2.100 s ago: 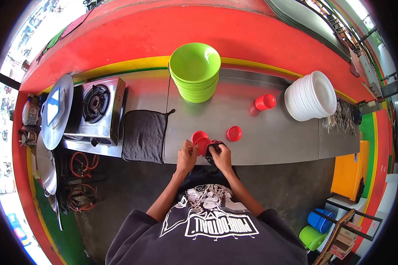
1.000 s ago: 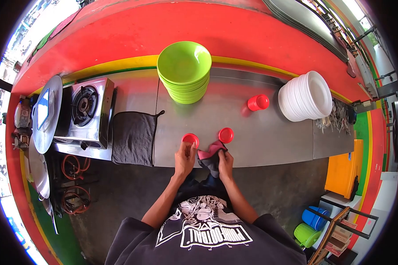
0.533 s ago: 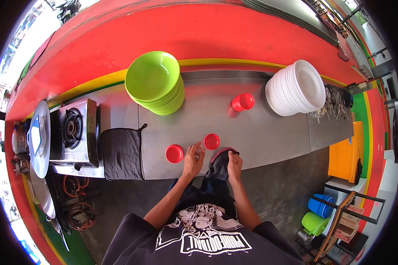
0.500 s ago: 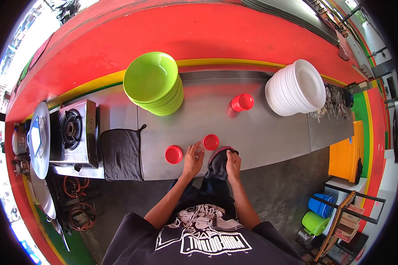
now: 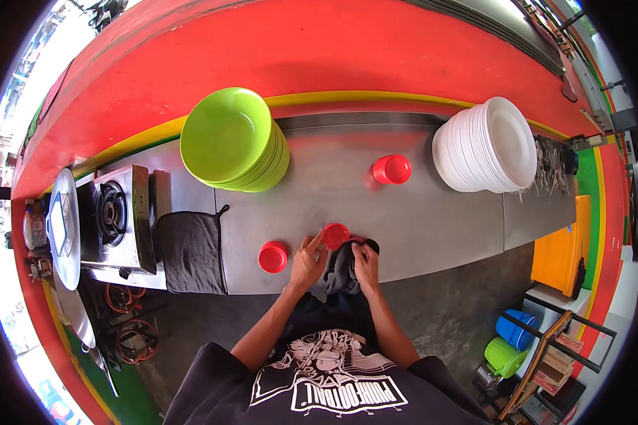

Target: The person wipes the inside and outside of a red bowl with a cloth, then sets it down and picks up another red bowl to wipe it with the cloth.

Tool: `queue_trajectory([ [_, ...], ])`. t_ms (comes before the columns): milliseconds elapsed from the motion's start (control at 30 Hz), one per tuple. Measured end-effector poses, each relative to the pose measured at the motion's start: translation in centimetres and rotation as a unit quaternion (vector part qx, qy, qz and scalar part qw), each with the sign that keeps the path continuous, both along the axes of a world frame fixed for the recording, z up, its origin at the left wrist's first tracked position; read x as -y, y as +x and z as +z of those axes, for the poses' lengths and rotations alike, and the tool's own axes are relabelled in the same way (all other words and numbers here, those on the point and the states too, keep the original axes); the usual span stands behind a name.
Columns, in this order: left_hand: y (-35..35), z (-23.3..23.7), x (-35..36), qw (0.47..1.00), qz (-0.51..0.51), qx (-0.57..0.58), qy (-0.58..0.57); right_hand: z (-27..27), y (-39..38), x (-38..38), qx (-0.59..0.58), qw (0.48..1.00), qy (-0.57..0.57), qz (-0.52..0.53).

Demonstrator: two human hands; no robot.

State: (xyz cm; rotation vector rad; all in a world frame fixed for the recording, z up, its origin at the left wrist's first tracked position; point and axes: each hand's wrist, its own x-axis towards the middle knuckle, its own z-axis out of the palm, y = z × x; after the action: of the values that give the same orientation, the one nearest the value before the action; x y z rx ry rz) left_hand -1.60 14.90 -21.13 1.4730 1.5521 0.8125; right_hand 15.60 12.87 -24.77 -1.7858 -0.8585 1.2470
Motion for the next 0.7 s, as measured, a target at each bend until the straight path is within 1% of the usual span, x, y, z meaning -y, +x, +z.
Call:
queue_trajectory([
  [100,-0.1,0.7,-0.3,1.0,-0.002,-0.015,-0.001,0.5,0.2,-0.4,0.003,1.0,-0.011,0.001],
  [200,-0.1,1.0,-0.5,0.999,-0.008,-0.034,0.004,1.4,0.1,-0.6,-0.02,0.999,-0.041,0.001],
  [300,0.1,1.5,-0.3,0.998,-0.011,-0.054,0.018,0.3,0.2,-0.3,0.048,0.998,0.03,0.031],
  [367,0.2,1.9,-0.2,0.998,-0.009,-0.061,0.022,0.2,0.1,-0.2,0.012,1.0,0.018,0.011],
  [500,0.3,1.8,0.1,0.997,-0.007,-0.073,0.014,2.4,0.0,-0.9,-0.04,0.999,-0.025,-0.006],
  [600,0.3,1.4,0.4,0.997,-0.009,-0.078,0.011,2.6,-0.1,-1.1,-0.067,0.998,-0.015,-0.012],
  [700,0.3,1.4,0.5,0.997,-0.009,-0.076,0.015,2.6,0.0,-1.0,-0.085,0.995,-0.042,-0.016],
])
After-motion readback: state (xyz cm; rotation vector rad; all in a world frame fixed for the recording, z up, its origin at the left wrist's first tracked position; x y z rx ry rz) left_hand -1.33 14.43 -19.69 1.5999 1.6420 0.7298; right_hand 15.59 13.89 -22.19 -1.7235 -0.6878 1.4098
